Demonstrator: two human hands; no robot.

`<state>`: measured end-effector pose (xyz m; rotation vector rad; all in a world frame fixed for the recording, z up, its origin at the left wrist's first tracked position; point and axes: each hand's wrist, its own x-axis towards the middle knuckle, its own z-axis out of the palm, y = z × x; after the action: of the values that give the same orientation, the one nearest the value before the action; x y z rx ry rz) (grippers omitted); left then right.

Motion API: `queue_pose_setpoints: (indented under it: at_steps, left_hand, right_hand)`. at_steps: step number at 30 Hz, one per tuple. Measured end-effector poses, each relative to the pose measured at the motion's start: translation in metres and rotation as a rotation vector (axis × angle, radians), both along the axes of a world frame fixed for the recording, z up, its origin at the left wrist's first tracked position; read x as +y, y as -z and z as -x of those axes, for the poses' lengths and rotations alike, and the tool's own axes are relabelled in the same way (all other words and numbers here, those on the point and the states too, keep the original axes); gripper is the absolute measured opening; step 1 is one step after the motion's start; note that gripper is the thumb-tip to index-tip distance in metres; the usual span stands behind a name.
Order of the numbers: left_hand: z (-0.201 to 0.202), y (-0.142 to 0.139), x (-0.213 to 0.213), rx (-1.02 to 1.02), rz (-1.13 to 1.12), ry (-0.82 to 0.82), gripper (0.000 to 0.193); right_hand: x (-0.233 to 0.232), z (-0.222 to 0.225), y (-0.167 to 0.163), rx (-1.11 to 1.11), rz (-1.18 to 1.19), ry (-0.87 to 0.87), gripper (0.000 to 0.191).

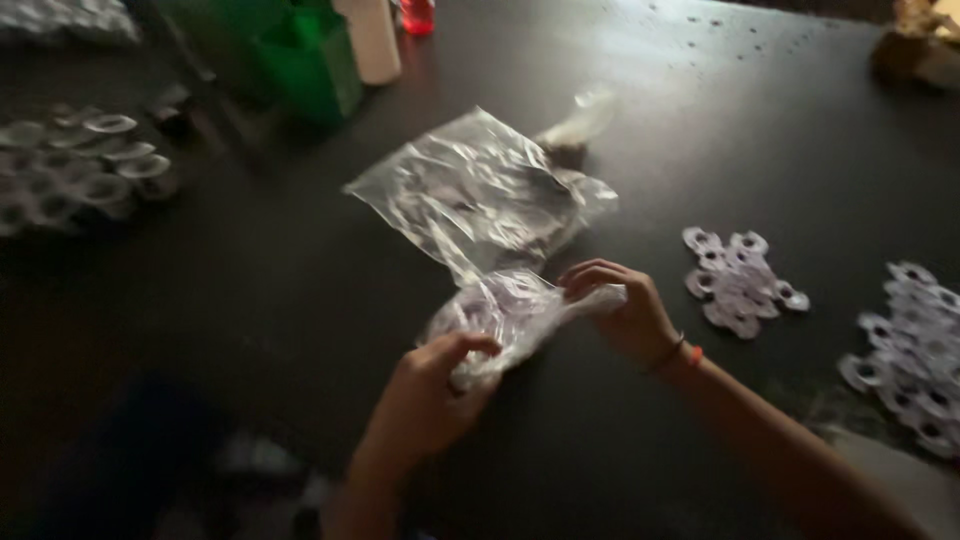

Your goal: The person sits at a dark workbench and assembles white plastic lamp-holder components by hand, snapping pieces together one at a time and placing finished assemblies in piles. They occasionally take parts from plastic bags and move completed pieces aside to keep working.

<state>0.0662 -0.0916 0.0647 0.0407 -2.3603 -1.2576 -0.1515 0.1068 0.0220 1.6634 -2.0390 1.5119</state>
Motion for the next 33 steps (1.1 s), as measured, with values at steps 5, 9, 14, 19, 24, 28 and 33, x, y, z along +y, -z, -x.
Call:
queue_pose_setpoints:
  at_steps: [5,9,14,19,24,28,33]
  left_hand:
    - [-0.002,0.009,0.021,-0.130,0.219,0.053,0.012]
    - [0.004,0.015,0.041,0.181,0.221,-0.166,0.011]
    - [0.010,0.021,0.044,0.110,0.011,-0.106,0.008]
    - [-0.008,0.009,0.036,0.177,0.145,-0.071,0.017]
    - [-0.015,-0.022,0.034,-0.058,0.315,-0.041,0.039]
    - [0.020,-0.030,0.048,-0.266,0.506,0.031,0.021]
    - [0.046,-0.029,0.025,-0.332,0.153,0.209,0.021]
  right_hand:
    - [0.069,-0.049,0.006,0.061,0.030,0.216,0.019]
    - [0.066,-0.086,-0.007,0.392,0.135,0.085,0.022]
    - [0.026,-0.094,-0.030,0.659,-0.131,0.242,0.034]
    - [0.020,-0.065,-0.023,0.628,-0.053,0.203,0.018]
    - [0.029,-0.064,-0.022,0.726,0.015,0.145,0.019]
    - [0.027,-0.068,-0.030,0.732,0.049,0.068,0.021]
    - [0.034,-0.066,-0.030,0.739,0.131,0.234,0.018]
